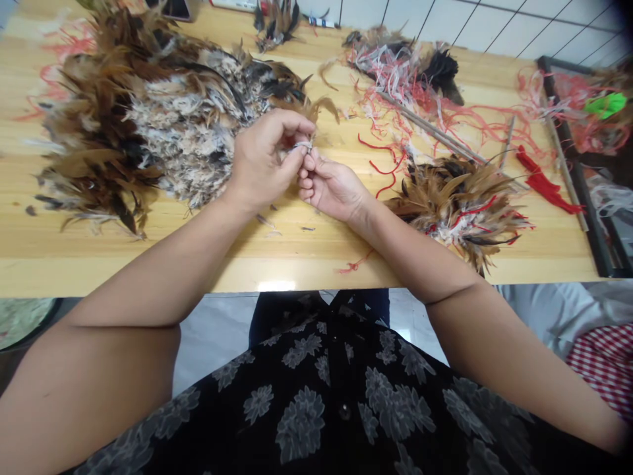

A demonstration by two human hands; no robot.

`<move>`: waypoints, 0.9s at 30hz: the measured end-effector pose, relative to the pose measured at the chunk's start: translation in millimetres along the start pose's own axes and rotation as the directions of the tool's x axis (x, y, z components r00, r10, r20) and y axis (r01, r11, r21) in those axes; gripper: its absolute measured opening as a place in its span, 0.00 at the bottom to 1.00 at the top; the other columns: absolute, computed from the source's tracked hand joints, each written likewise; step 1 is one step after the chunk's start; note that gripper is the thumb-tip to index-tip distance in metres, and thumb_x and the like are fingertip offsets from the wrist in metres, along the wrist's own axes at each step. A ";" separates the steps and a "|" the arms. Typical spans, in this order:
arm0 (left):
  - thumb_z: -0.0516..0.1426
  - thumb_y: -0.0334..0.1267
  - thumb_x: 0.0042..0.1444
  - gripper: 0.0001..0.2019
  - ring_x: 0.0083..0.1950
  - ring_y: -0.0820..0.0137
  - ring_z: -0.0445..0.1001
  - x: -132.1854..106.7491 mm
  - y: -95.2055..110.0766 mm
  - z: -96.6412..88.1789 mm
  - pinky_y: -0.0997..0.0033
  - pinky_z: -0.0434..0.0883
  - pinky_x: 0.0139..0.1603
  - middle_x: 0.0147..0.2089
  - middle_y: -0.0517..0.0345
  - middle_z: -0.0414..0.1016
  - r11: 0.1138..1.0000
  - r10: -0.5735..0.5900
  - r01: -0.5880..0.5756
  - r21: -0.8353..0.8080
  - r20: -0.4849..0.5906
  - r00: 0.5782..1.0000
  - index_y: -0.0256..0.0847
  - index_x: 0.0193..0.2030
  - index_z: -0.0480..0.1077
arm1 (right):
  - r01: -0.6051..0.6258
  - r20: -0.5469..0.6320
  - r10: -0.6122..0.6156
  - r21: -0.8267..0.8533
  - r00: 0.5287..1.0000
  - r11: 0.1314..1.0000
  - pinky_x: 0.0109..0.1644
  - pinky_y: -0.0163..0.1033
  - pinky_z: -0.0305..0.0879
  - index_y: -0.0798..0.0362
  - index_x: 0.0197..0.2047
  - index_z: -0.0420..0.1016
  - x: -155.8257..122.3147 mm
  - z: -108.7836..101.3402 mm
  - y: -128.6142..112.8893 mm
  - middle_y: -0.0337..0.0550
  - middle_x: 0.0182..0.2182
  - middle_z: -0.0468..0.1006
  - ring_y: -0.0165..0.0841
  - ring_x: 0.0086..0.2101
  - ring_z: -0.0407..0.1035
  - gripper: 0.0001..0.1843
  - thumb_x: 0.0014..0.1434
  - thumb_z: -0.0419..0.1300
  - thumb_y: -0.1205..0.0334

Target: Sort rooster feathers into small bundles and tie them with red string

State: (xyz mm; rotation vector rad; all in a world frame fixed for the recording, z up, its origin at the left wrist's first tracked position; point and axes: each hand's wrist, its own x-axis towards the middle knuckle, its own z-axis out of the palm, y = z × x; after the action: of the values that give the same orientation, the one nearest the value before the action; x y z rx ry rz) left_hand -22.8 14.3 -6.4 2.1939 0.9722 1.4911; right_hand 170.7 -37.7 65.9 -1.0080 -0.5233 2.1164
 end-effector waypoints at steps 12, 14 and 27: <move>0.69 0.65 0.86 0.16 0.65 0.45 0.89 -2.9 -3.8 -0.8 0.39 0.88 0.73 0.54 0.51 0.91 0.998 -0.064 0.063 0.030 0.010 0.998 0.58 0.56 0.83 | -0.031 0.009 0.031 0.029 0.999 0.999 0.29 0.24 0.61 0.48 0.37 0.65 -2.9 6.6 -0.4 0.28 0.25 0.68 0.24 0.24 0.59 0.26 0.96 0.56 0.64; 0.67 0.67 0.85 0.18 0.70 0.42 0.88 -3.2 -6.0 -1.0 0.35 0.85 0.76 0.57 0.49 0.91 0.997 -0.081 0.082 -0.013 0.038 0.996 0.58 0.57 0.83 | -0.037 0.007 0.037 0.031 0.999 0.999 0.29 0.24 0.61 0.48 0.38 0.65 -2.8 6.9 -0.2 0.28 0.25 0.69 0.24 0.24 0.60 0.26 0.96 0.57 0.63; 0.65 0.82 0.81 0.30 0.64 0.43 0.88 -4.8 -34.4 0.9 0.28 0.81 0.71 0.54 0.52 0.90 0.976 -0.119 0.144 -0.165 0.155 0.981 0.60 0.62 0.84 | -0.037 -0.021 0.036 -0.011 0.999 0.999 0.30 0.24 0.62 0.49 0.37 0.69 -0.2 6.3 2.8 0.28 0.27 0.70 0.23 0.25 0.61 0.27 0.94 0.64 0.57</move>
State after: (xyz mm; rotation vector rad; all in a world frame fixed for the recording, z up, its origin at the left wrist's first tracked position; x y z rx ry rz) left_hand -35.3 35.8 -30.6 2.0384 0.8851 1.2875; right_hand 164.5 -40.0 68.1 -1.0527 -0.5110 2.1347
